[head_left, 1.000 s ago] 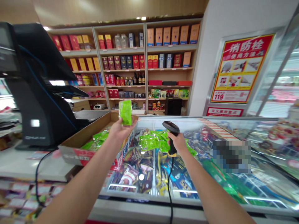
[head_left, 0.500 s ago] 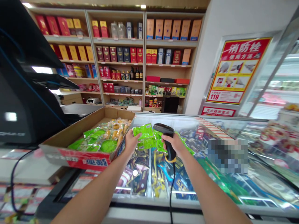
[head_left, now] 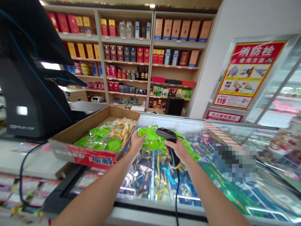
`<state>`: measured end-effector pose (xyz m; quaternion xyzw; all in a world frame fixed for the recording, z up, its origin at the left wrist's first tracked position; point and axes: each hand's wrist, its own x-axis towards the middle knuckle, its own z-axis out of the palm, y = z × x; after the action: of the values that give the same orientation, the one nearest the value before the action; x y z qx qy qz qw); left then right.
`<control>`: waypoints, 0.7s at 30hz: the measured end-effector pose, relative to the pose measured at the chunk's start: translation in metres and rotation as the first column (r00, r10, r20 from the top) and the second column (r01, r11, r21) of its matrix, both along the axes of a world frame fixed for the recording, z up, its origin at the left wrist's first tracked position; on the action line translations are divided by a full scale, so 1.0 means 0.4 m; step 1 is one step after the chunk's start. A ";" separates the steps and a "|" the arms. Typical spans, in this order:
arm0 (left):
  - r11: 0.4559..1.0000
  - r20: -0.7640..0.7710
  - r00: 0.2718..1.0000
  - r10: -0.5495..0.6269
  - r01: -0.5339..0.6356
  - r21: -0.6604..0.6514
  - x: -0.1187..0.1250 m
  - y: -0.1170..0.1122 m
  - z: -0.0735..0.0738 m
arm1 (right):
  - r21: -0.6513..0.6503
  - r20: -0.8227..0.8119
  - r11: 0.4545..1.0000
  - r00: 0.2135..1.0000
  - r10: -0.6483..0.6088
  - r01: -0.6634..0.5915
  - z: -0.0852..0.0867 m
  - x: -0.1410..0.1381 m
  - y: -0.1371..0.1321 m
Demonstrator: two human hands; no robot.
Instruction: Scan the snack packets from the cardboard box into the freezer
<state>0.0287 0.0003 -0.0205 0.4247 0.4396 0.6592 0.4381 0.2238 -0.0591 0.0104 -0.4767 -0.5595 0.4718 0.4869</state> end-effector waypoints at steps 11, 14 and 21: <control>1.000 0.011 1.000 -0.004 0.004 0.010 -0.001 0.006 -0.009 | 0.001 -0.058 1.000 0.998 -0.027 0.027 -0.004 0.003 0.009; 0.999 0.050 0.998 -0.024 0.023 0.025 -0.002 0.010 -0.017 | -0.006 -0.116 0.994 0.987 -0.110 0.110 -0.011 0.017 0.029; 0.992 0.216 0.969 -0.120 0.125 -0.011 0.043 0.022 -0.014 | 0.005 -0.325 0.968 0.916 -0.236 0.251 0.000 0.058 0.061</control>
<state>0.0461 0.0089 -0.0261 0.3717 0.3705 0.6675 0.5282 0.2471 -0.0347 0.0104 -0.4480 -0.4195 0.4658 0.6375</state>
